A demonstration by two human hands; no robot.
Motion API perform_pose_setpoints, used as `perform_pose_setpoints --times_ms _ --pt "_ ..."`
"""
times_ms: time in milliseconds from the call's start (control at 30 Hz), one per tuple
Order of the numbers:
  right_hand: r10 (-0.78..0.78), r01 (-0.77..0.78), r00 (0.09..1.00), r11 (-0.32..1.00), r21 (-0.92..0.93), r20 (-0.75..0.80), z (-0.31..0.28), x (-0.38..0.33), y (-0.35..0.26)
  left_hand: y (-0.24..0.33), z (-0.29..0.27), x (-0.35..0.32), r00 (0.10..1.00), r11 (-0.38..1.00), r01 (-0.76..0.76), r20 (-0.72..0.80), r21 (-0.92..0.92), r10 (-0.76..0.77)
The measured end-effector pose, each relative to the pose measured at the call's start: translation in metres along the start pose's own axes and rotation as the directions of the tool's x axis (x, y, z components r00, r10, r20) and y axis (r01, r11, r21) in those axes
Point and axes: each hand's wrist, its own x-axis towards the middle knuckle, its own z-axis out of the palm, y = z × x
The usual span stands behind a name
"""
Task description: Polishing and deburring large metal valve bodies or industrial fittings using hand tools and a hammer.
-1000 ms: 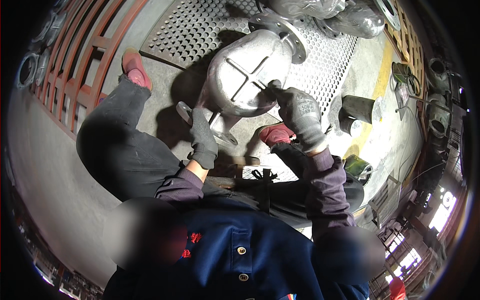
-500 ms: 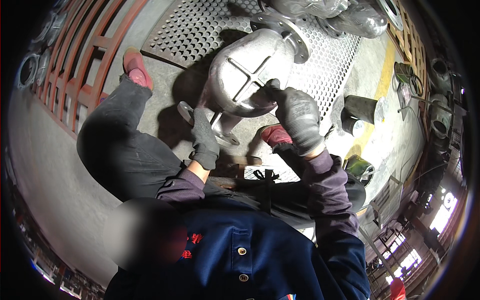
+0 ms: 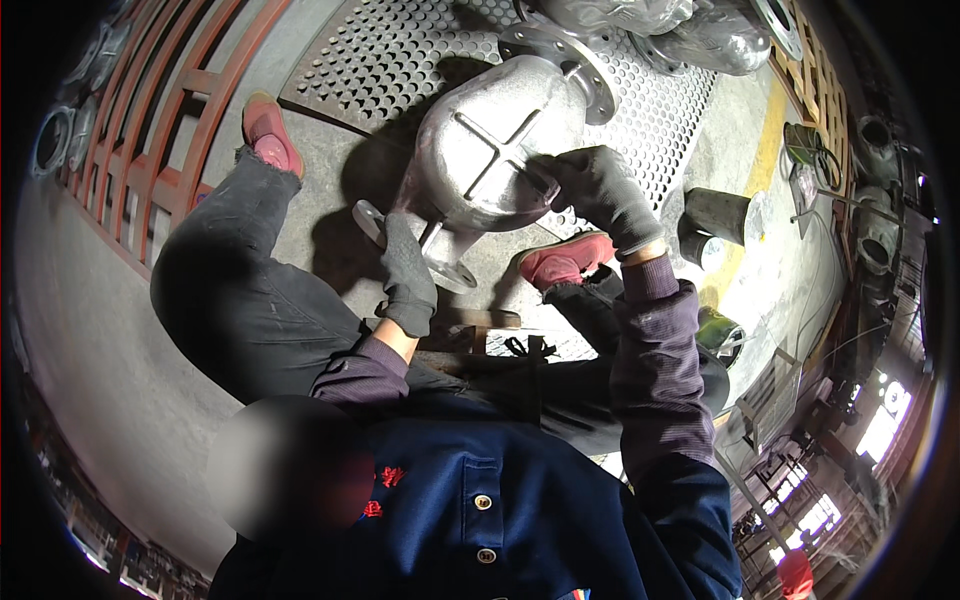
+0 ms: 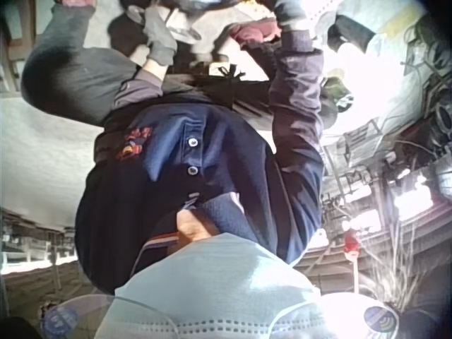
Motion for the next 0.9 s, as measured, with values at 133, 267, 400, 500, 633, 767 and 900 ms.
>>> perform_pose_setpoints --times_ms 133,267,400,500,633,767,900 --pt "-0.01 -0.005 0.986 0.996 -0.087 -0.169 0.01 -0.01 0.001 0.008 0.007 -0.008 0.997 0.996 0.076 0.002 0.034 -0.076" --pt "-0.225 0.03 0.93 0.835 -0.55 -0.291 0.022 -0.024 -0.013 0.024 0.018 -0.015 0.966 0.971 0.239 -0.091 -0.026 -0.241" --pt "-0.196 -0.076 0.929 0.73 -0.679 -0.315 0.028 -0.042 -0.046 0.028 0.015 -0.016 0.957 0.965 0.264 -0.122 -0.01 -0.263" --pt "-0.178 -0.094 0.942 0.674 -0.733 -0.284 0.03 -0.042 -0.049 0.014 0.008 -0.01 0.994 0.994 0.106 -0.022 0.023 -0.105" --pt "-0.123 -0.141 0.955 0.611 -0.779 -0.269 0.037 -0.039 -0.038 0.01 0.007 -0.008 0.995 0.994 0.093 -0.025 0.048 -0.092" --pt "-0.269 0.125 0.933 0.865 -0.486 -0.238 0.013 -0.046 -0.029 0.019 0.013 -0.009 0.971 0.975 0.222 -0.101 0.035 -0.217" --pt "-0.561 0.344 0.793 0.735 -0.584 -0.238 0.004 -0.035 0.039 0.021 0.02 -0.015 0.964 0.971 0.24 -0.121 0.009 -0.237"
